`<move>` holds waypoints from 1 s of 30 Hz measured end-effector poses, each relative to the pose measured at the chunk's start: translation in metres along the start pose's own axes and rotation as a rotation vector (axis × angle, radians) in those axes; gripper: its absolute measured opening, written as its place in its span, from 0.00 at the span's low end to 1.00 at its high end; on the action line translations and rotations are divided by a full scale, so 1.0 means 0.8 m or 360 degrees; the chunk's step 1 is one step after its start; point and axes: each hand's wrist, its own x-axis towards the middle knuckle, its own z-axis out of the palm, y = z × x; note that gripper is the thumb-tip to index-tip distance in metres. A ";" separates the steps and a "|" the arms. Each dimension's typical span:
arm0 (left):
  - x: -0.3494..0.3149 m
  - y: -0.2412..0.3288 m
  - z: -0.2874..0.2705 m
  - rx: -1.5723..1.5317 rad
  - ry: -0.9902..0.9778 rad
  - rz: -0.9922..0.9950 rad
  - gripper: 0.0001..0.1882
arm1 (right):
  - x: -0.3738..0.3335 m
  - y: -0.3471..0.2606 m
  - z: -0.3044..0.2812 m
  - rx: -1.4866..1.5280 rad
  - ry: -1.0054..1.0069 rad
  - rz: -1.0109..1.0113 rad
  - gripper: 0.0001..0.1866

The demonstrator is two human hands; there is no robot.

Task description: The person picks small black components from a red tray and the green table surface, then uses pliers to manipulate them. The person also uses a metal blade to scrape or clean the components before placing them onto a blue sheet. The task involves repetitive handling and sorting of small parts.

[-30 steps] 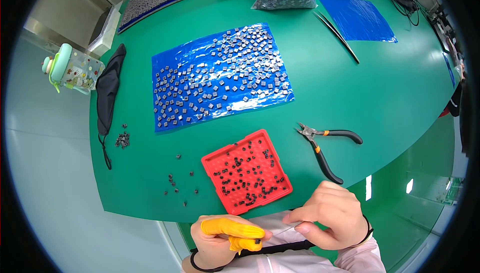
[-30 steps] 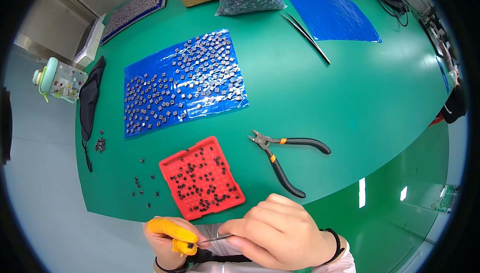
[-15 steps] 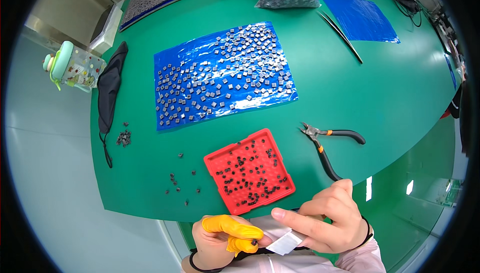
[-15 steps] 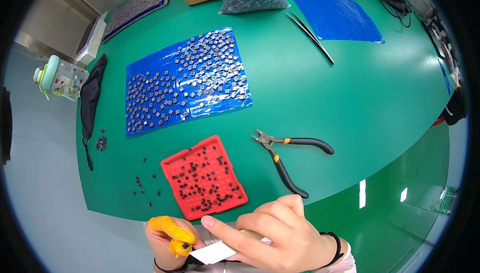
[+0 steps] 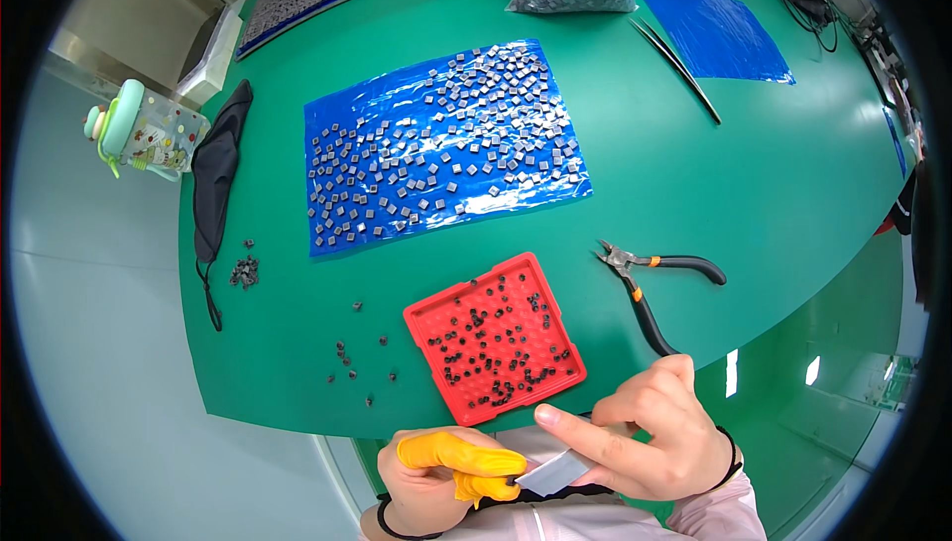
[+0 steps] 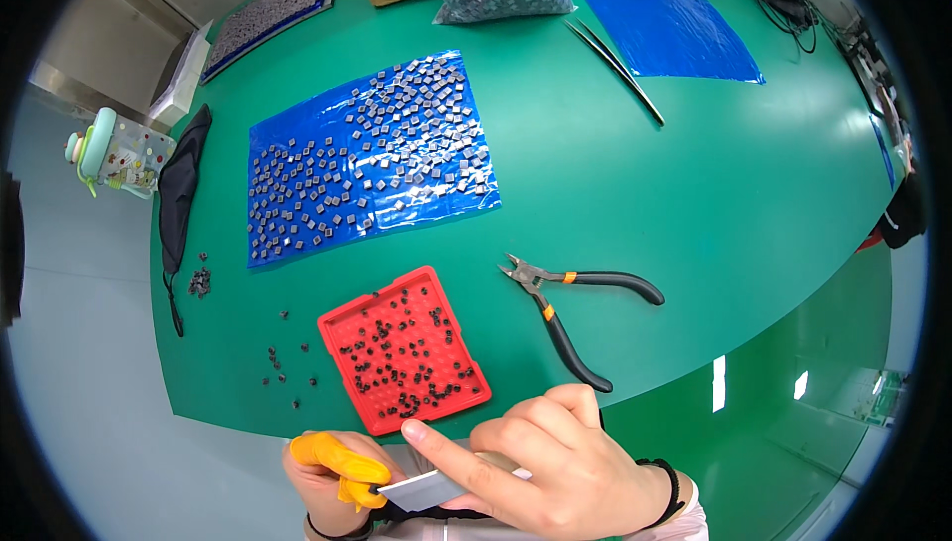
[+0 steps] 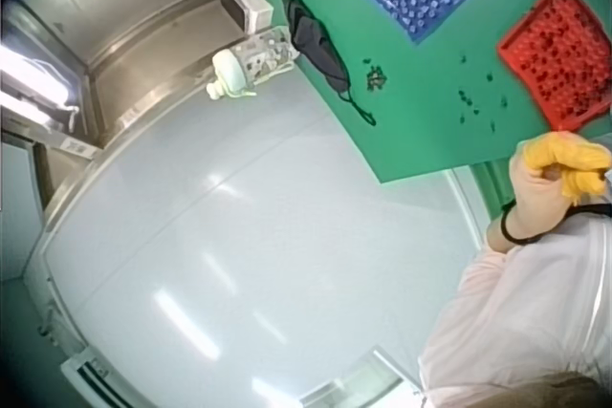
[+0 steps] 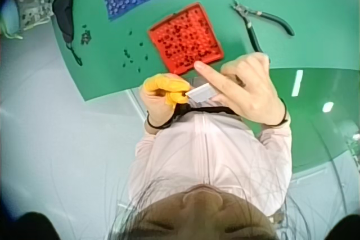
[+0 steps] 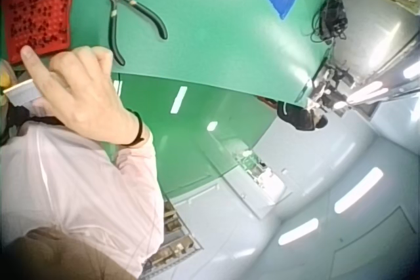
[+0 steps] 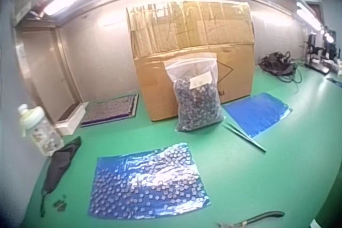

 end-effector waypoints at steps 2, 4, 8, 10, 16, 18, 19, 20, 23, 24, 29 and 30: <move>0.001 -0.001 -0.001 -0.0016 -0.0016 0.0027 0.05 | 0.000 0.000 0.001 -0.0007 0.0000 0.0010 0.22; 0.001 -0.002 -0.003 0.0051 -0.0038 0.0028 0.06 | -0.002 0.000 0.001 -0.0016 0.0006 0.0019 0.22; -0.006 -0.020 -0.008 0.0126 0.0144 0.0249 0.12 | -0.001 0.000 0.001 -0.0004 0.0008 0.0027 0.22; -0.006 -0.015 -0.004 0.0133 0.0187 0.0195 0.10 | -0.001 0.000 0.001 -0.0024 0.0011 0.0021 0.23; -0.006 -0.006 -0.003 0.0239 0.0207 0.0109 0.09 | -0.002 0.001 0.000 -0.0033 -0.0001 0.0050 0.23; -0.006 -0.004 -0.003 0.0261 0.0202 0.0092 0.09 | -0.001 0.000 0.001 -0.0047 0.0013 0.0063 0.23; -0.005 0.002 0.001 0.0258 0.0216 0.0057 0.09 | -0.001 -0.001 0.001 -0.0054 0.0020 0.0068 0.23; -0.004 0.005 0.003 0.0254 0.0230 0.0023 0.09 | -0.001 -0.002 0.001 -0.0079 0.0031 0.0068 0.22; -0.006 -0.002 -0.002 0.0248 0.0219 0.0075 0.09 | -0.001 -0.003 0.001 -0.0151 0.0065 0.0065 0.22; -0.006 -0.003 -0.003 0.0244 0.0202 0.0076 0.09 | 0.000 -0.003 0.000 -0.0171 0.0074 0.0062 0.23; -0.003 -0.001 -0.006 0.0215 0.0108 0.0083 0.11 | -0.001 -0.004 0.002 -0.0202 0.0093 0.0076 0.23; 0.001 0.003 -0.004 0.0277 0.0041 0.0071 0.08 | -0.002 -0.004 0.002 -0.0207 0.0098 0.0079 0.23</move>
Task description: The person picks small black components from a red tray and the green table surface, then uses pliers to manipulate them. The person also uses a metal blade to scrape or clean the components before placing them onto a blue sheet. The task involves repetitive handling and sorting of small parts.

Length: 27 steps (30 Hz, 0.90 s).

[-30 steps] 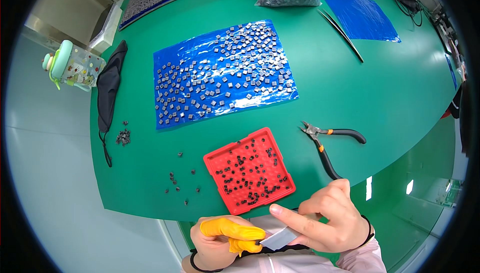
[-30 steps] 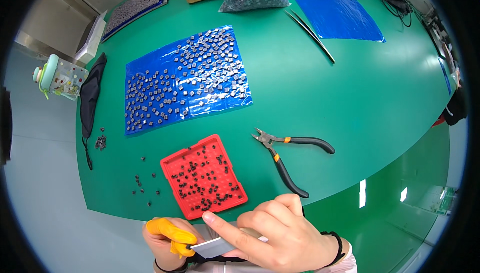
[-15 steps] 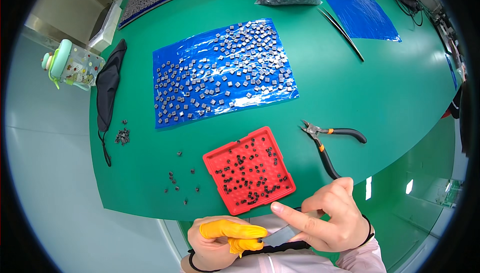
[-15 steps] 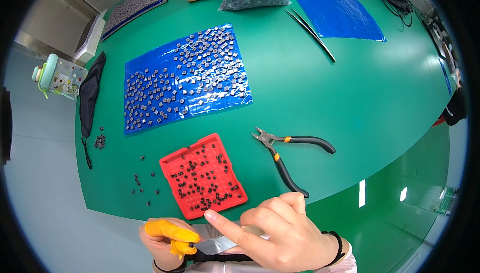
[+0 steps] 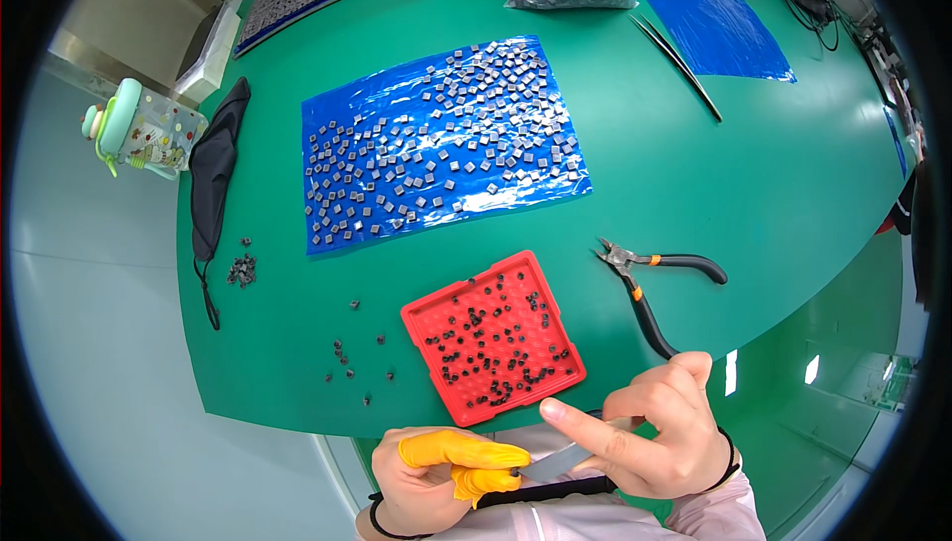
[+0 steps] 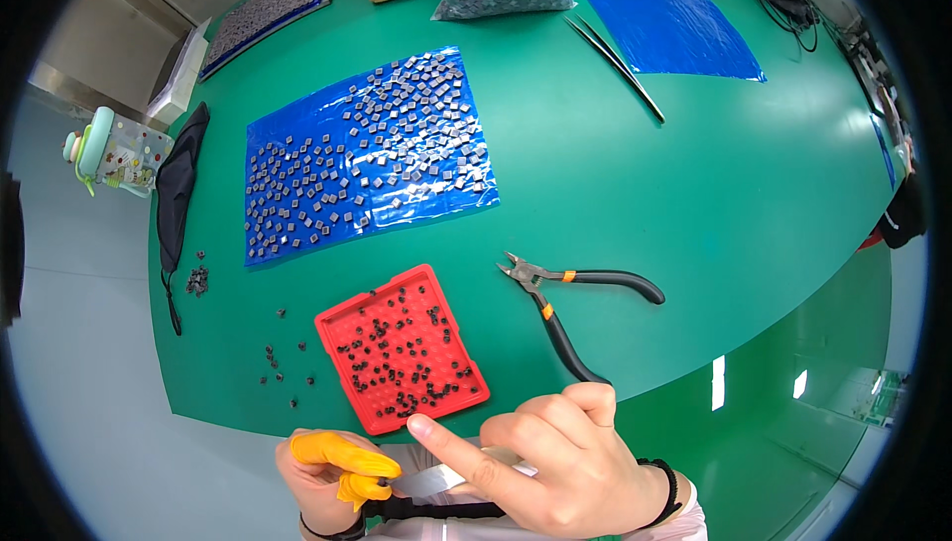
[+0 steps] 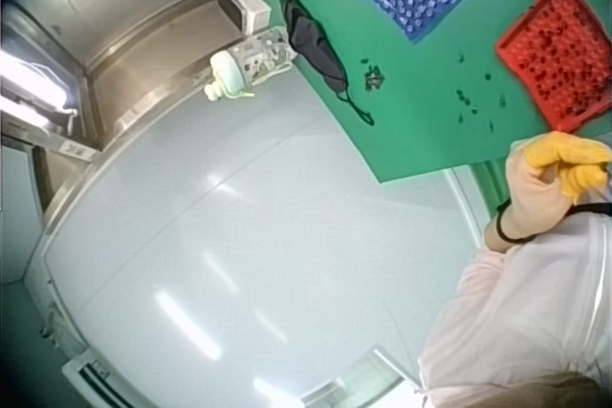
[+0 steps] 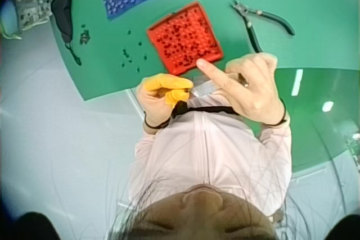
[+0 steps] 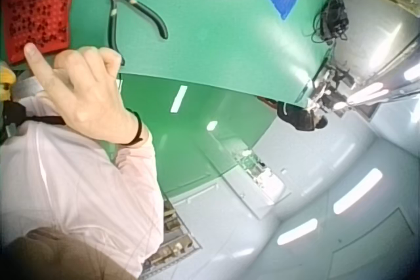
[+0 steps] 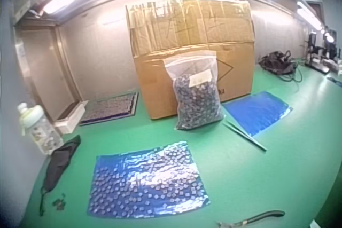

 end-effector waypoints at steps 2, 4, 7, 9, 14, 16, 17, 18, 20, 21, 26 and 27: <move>0.009 0.010 0.003 0.0120 -0.0140 -0.0010 0.06 | 0.000 0.001 0.000 -0.0019 0.0008 0.0005 0.22; 0.002 0.002 0.001 0.0004 -0.0032 -0.0021 0.09 | 0.001 0.000 -0.001 -0.0037 0.0019 -0.0001 0.22; 0.000 0.002 0.004 -0.0100 0.0038 -0.0117 0.11 | -0.001 0.002 0.000 -0.0117 0.0030 -0.0044 0.21; 0.000 0.002 0.006 -0.0150 0.0048 -0.0163 0.11 | 0.000 0.000 0.000 -0.0092 0.0049 -0.0010 0.21; 0.008 0.002 0.006 -0.0283 -0.0128 -0.0241 0.07 | -0.002 0.000 0.004 -0.0068 0.0100 0.0018 0.21; 0.008 -0.002 0.004 -0.0217 -0.0117 -0.0216 0.07 | -0.003 0.002 0.006 -0.0062 0.0118 -0.0001 0.21; 0.008 -0.004 0.003 -0.0184 -0.0112 -0.0204 0.07 | -0.003 0.002 0.006 -0.0041 0.0121 0.0013 0.22; 0.009 -0.004 0.003 -0.0156 -0.0148 -0.0158 0.07 | -0.003 0.002 0.006 -0.0017 0.0121 0.0024 0.22; 0.013 -0.005 0.004 -0.0098 -0.0219 -0.0068 0.07 | -0.004 0.005 0.008 0.0008 0.0121 0.0007 0.22; 0.012 -0.003 0.005 -0.0165 -0.0197 -0.0126 0.07 | -0.006 0.010 0.007 0.0009 0.0121 -0.0021 0.22; 0.010 -0.005 0.001 -0.0305 -0.0207 -0.0247 0.07 | -0.008 0.018 0.005 0.0451 0.0111 0.0166 0.22; 0.010 -0.005 0.002 -0.0366 -0.0200 -0.0245 0.07 | -0.009 0.016 0.009 0.0675 0.0142 0.0265 0.22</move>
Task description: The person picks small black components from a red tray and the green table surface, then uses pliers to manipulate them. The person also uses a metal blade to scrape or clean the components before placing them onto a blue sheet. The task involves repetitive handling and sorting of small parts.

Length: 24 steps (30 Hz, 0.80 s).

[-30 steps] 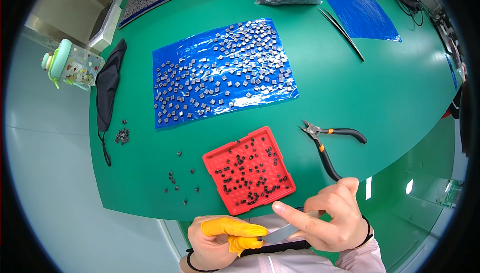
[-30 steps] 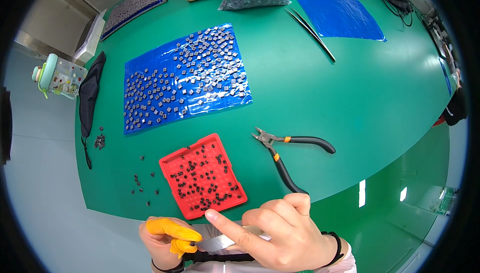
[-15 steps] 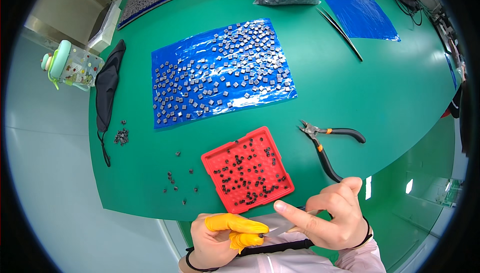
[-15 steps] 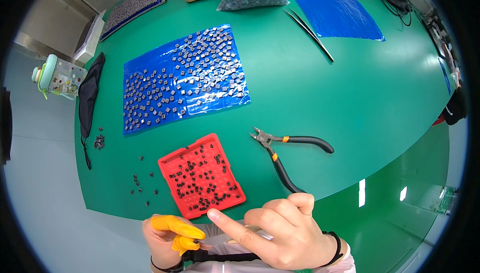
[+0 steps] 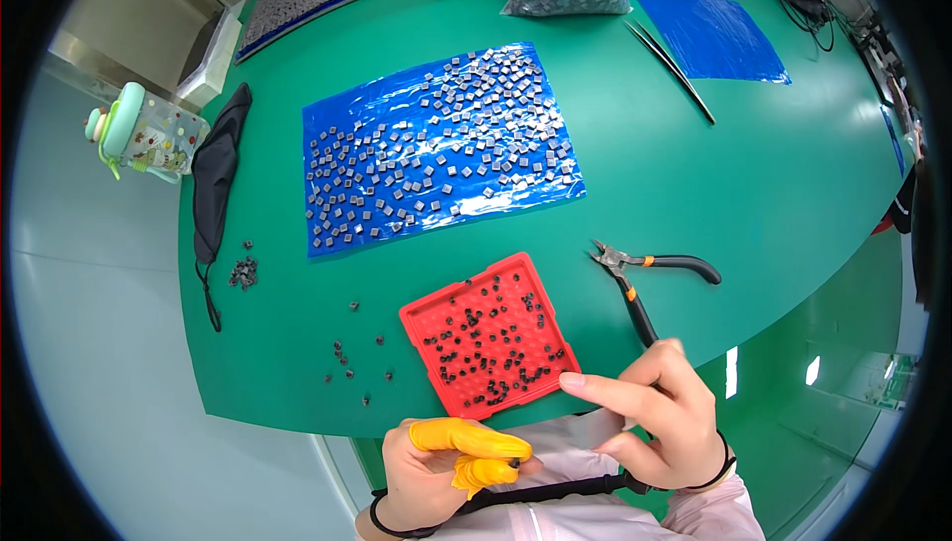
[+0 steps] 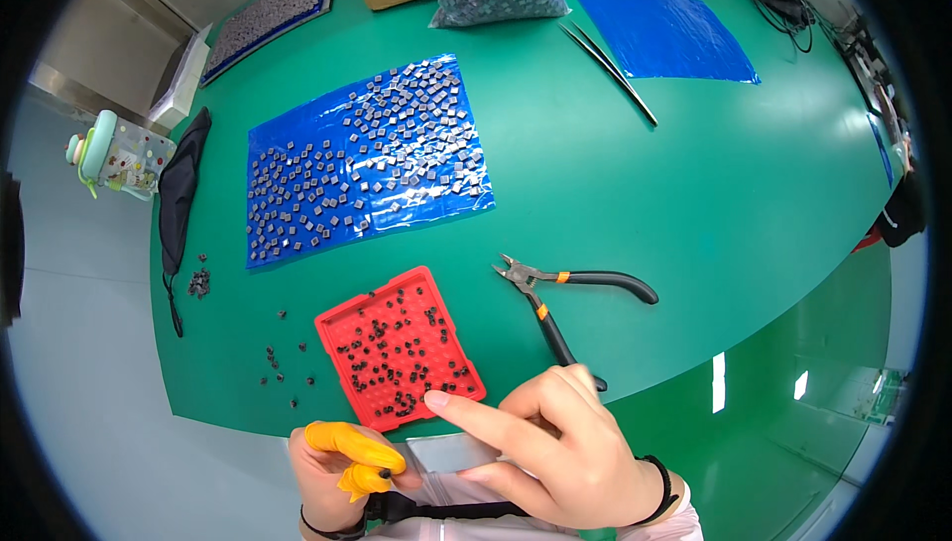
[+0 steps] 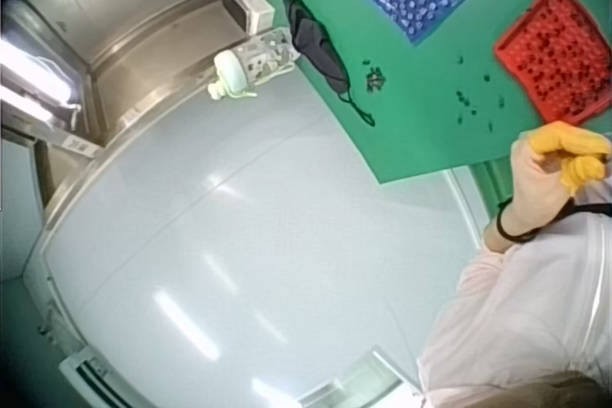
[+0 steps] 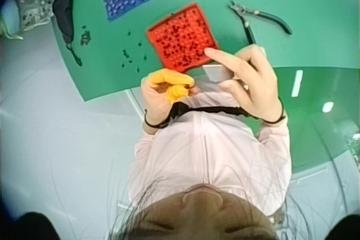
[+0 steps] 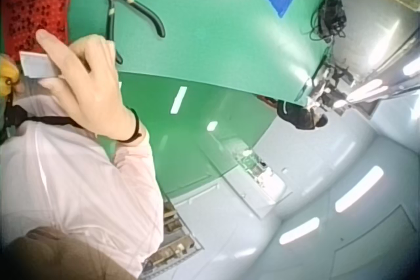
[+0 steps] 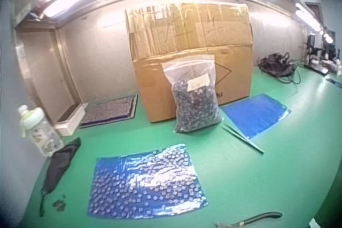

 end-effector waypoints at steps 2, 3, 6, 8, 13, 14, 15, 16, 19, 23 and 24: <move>0.001 0.000 0.004 -0.0121 0.0002 0.0012 0.07 | 0.002 0.002 0.005 0.0295 0.0023 0.0063 0.21; 0.000 -0.001 0.006 -0.0124 0.0014 0.0039 0.07 | 0.006 0.000 0.004 0.0391 -0.0054 0.0111 0.21; -0.001 -0.003 0.008 -0.0035 0.0024 0.0121 0.07 | 0.016 -0.013 -0.003 0.0542 -0.0308 0.0271 0.18; 0.000 -0.005 0.005 0.0150 -0.0002 0.0172 0.07 | 0.017 -0.007 0.005 0.0624 -0.0316 0.0171 0.17; -0.004 -0.005 0.010 0.0174 0.0044 0.0205 0.07 | 0.019 -0.008 0.008 0.0613 -0.0316 0.0102 0.13; -0.004 -0.005 0.011 0.0174 0.0070 0.0230 0.07 | 0.019 -0.008 0.009 0.0605 -0.0296 0.0090 0.13; -0.004 -0.005 0.011 0.0230 0.0080 0.0242 0.07 | 0.019 -0.008 0.010 0.0595 -0.0266 0.0078 0.12; -0.005 -0.007 0.010 0.0286 0.0089 0.0254 0.07 | 0.018 -0.008 0.011 0.0584 -0.0236 0.0067 0.12; -0.008 -0.009 0.010 0.0424 0.0175 0.0353 0.07 | 0.017 -0.006 0.012 0.0578 -0.0194 0.0031 0.12; -0.013 -0.017 0.007 0.0553 0.0163 0.0409 0.11 | 0.014 -0.006 0.013 0.0569 -0.0070 0.0012 0.10; -0.012 -0.013 0.010 0.0580 0.0166 0.0365 0.09 | 0.016 -0.006 0.011 0.0550 -0.0073 0.0006 0.10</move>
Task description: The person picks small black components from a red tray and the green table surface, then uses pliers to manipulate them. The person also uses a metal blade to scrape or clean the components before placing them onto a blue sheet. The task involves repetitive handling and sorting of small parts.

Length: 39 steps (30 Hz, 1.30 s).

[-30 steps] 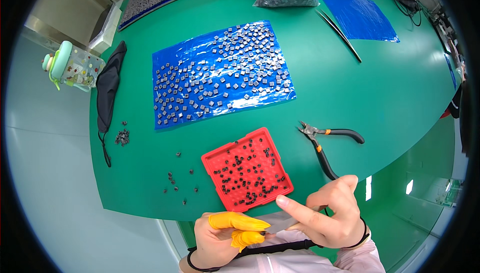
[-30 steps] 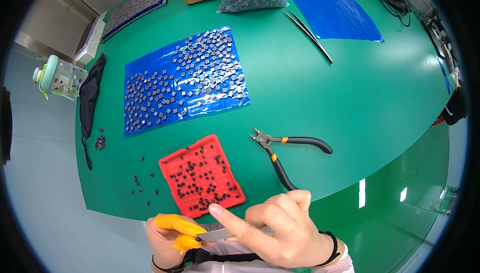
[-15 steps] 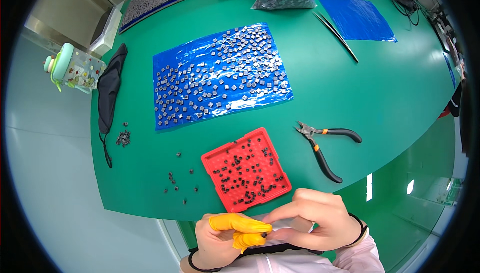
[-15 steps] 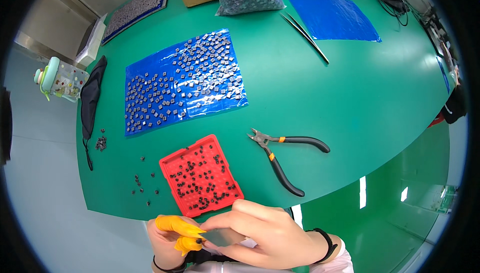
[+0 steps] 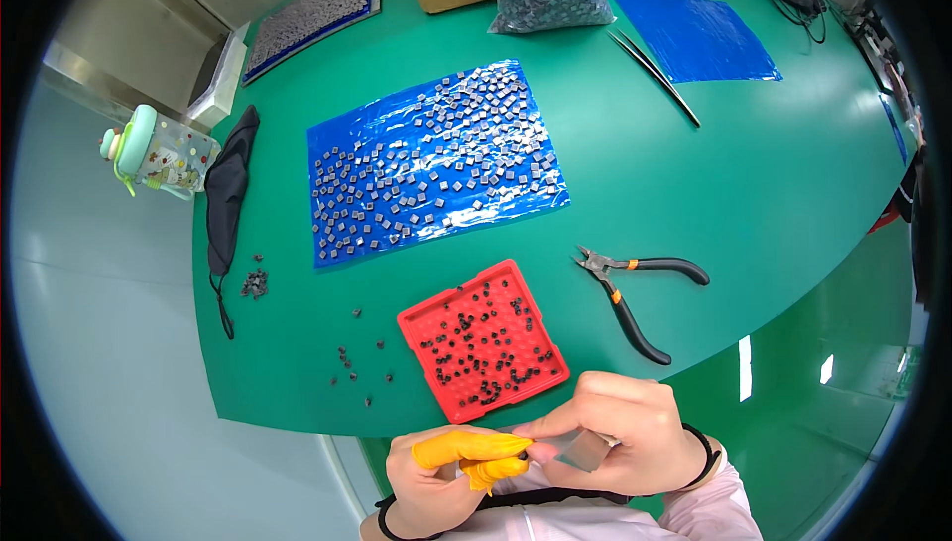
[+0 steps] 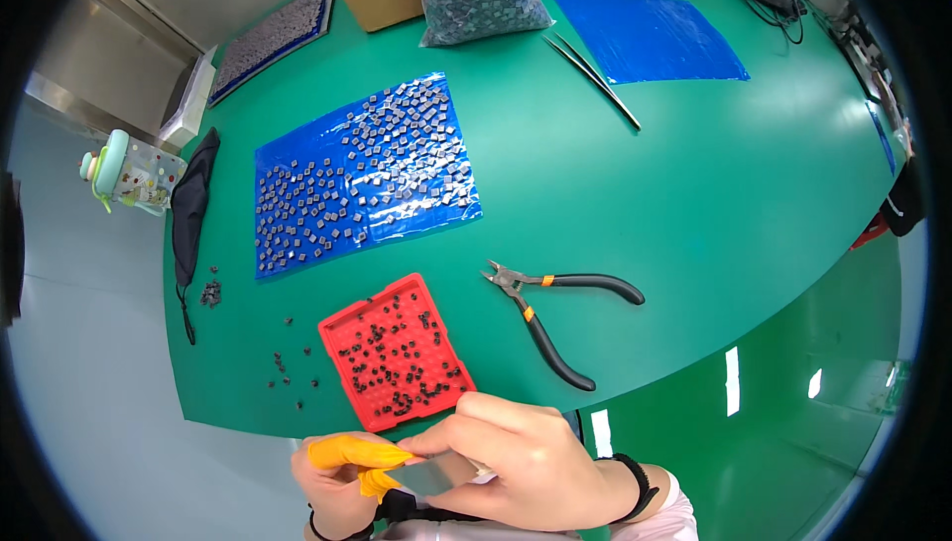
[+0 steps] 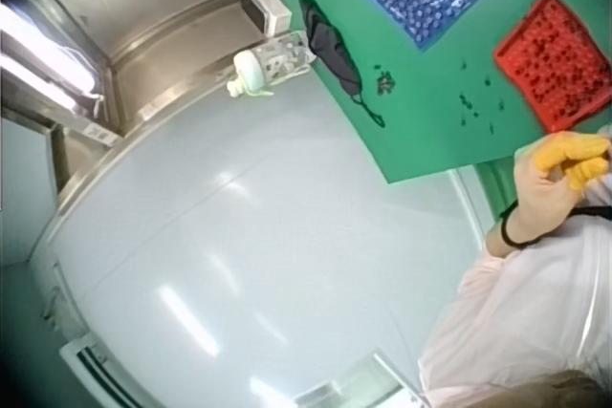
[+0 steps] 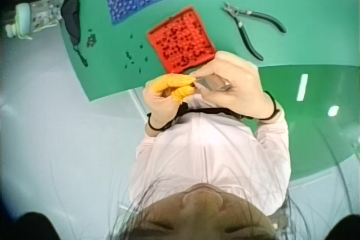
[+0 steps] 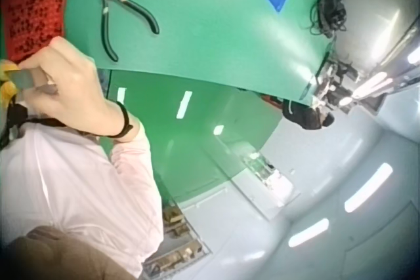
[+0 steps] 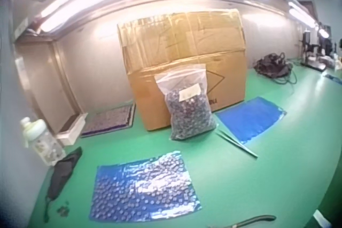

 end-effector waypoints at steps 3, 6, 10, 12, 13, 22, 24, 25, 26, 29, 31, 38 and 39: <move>0.014 0.032 0.007 0.0178 0.0085 -0.0055 0.06 | -0.004 -0.004 -0.016 -0.0166 0.0117 0.0076 0.13; 0.027 0.066 0.001 0.0416 0.0384 -0.0060 0.05 | -0.010 0.005 -0.035 -0.0412 0.0695 0.0135 0.18; 0.064 0.108 -0.041 0.1405 0.0193 0.0140 0.09 | -0.015 0.021 -0.081 -0.1276 0.1067 0.0425 0.25; 0.091 0.125 -0.045 0.1643 0.0243 0.0071 0.09 | -0.023 0.048 -0.096 -0.1338 0.1111 0.0423 0.24; 0.108 0.120 -0.056 0.1773 0.0210 0.0226 0.08 | -0.027 0.055 -0.100 -0.1369 0.1149 0.0471 0.24; 0.185 0.074 -0.048 0.2349 -0.0007 0.0817 0.12 | -0.035 0.083 -0.112 -0.1657 0.1095 0.0409 0.25; 0.185 0.072 -0.043 0.2432 -0.0002 0.0807 0.12 | -0.036 0.083 -0.112 -0.1634 0.1090 0.0419 0.26; 0.186 0.070 -0.041 0.2469 0.0000 0.0801 0.13 | -0.035 0.081 -0.111 -0.1603 0.1098 0.0439 0.26; 0.186 0.068 -0.041 0.2450 -0.0008 0.0820 0.13 | -0.031 0.077 -0.109 -0.1571 0.1106 0.0458 0.26; 0.185 0.064 -0.046 0.2432 -0.0033 0.0864 0.15 | -0.029 0.075 -0.105 -0.1564 0.1116 0.0510 0.26; 0.185 0.064 -0.046 0.2455 -0.0066 0.0892 0.16 | -0.029 0.074 -0.106 -0.1602 0.1121 0.0517 0.26; 0.182 0.067 -0.042 0.2456 -0.0042 0.0865 0.18 | -0.029 0.071 -0.104 -0.1633 0.1155 0.0501 0.26; 0.181 0.067 -0.044 0.2434 -0.0028 0.0858 0.17 | -0.028 0.069 -0.102 -0.1614 0.1171 0.0509 0.26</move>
